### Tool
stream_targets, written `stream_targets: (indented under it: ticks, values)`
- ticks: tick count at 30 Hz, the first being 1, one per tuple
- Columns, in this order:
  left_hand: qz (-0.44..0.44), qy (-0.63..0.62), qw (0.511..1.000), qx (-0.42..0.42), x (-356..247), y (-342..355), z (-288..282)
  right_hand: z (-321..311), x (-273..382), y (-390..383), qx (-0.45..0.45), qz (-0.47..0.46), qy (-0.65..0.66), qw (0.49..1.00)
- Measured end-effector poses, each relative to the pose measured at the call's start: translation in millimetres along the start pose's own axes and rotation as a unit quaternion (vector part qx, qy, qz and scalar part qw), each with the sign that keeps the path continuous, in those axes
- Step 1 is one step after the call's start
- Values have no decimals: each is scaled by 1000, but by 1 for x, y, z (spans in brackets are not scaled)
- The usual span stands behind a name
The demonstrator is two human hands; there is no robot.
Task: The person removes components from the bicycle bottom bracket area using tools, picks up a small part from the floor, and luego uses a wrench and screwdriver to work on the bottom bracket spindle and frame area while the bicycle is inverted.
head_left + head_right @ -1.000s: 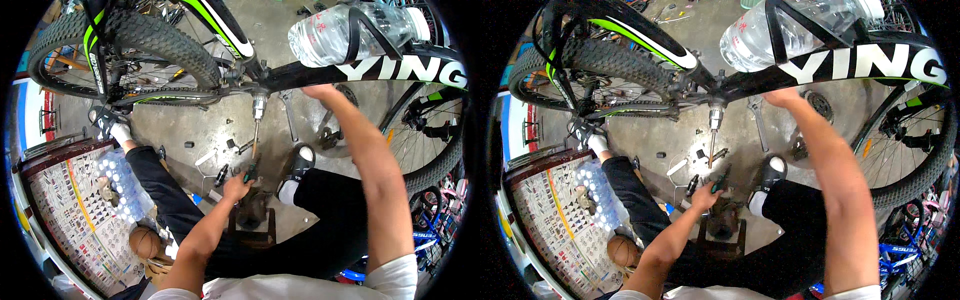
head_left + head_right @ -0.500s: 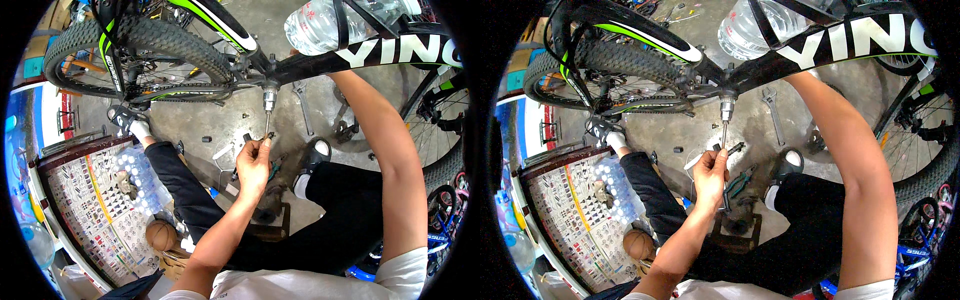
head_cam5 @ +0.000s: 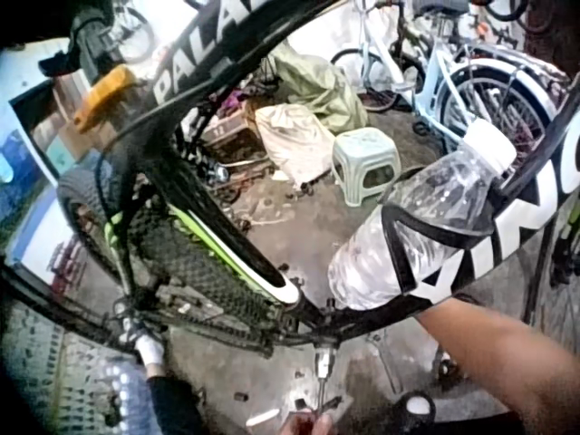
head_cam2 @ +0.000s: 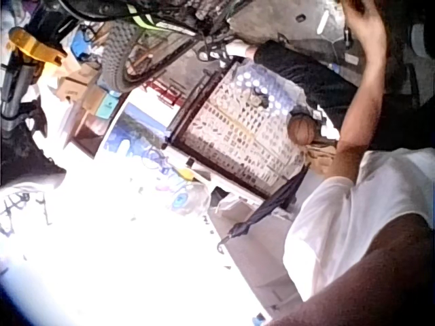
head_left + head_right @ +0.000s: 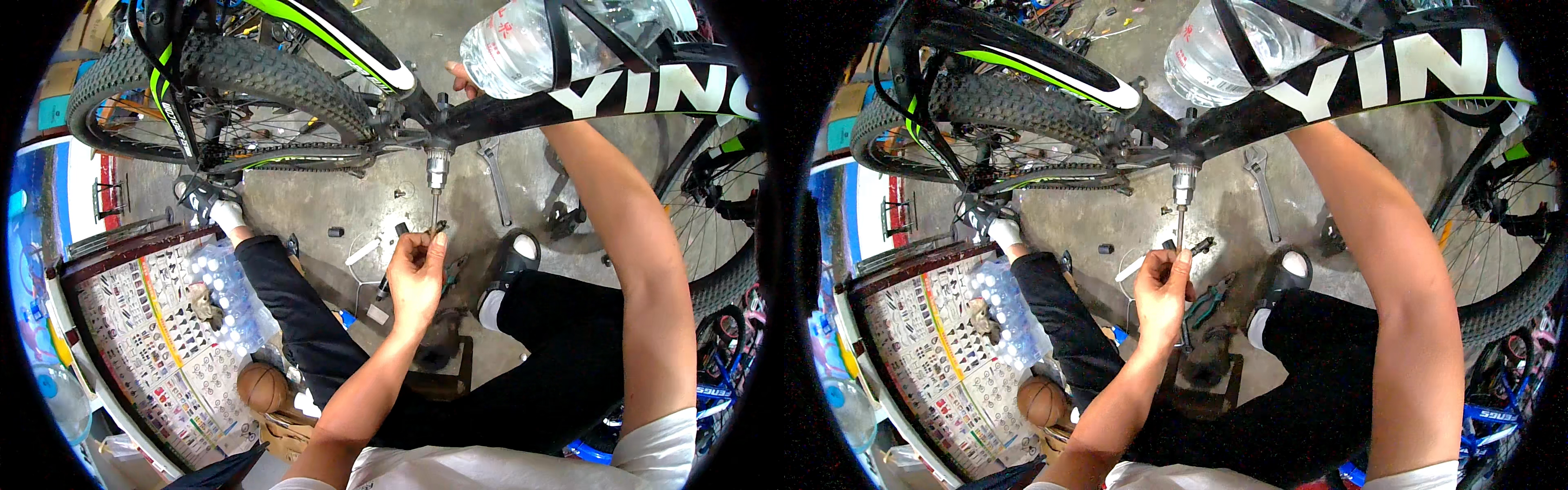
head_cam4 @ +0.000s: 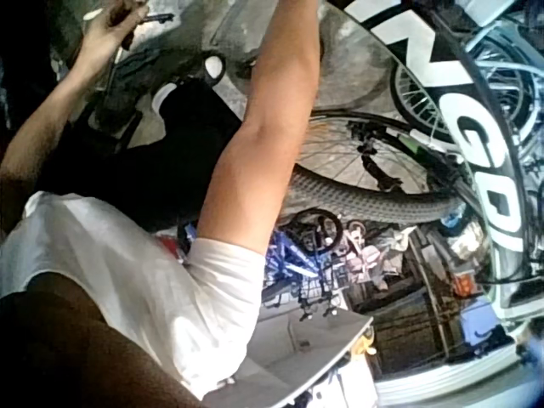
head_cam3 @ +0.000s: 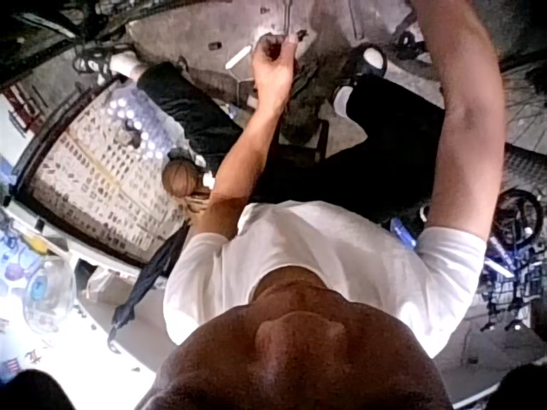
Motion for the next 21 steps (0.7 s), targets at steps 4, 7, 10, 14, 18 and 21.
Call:
stream_targets:
  ticks: [4, 7, 10, 14, 18, 21]
  values:
    - [27, 32, 998, -48, 1, 0, 0, 9, 18, -4, 67, 48, -16, 996]
    - [34, 40, 996, -77, -1, 0, 3, 11, 32, -5, 114, 87, -39, 989]
    - [48, 57, 993, -93, -1, 1, 4, 11, 40, -5, 138, 118, -54, 982]
    - [60, 77, 991, -96, -4, 1, 3, 23, 24, 0, 110, 144, -33, 983]
    - [36, 31, 997, -60, -6, 0, 4, 32, -3, 6, 97, 129, -10, 987]
    - [-10, -71, 997, -20, -8, 1, 3, 40, -22, 10, 98, 65, 22, 993]
Point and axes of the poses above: each hand's wrist, its own y-axis towards the middle knuckle, its own z-axis out of the palm, x = y × z, the point moved 1 cm from there along y, towards the middle knuckle, and after that the axes turned 1 degree about x, right-handed, at the moved point
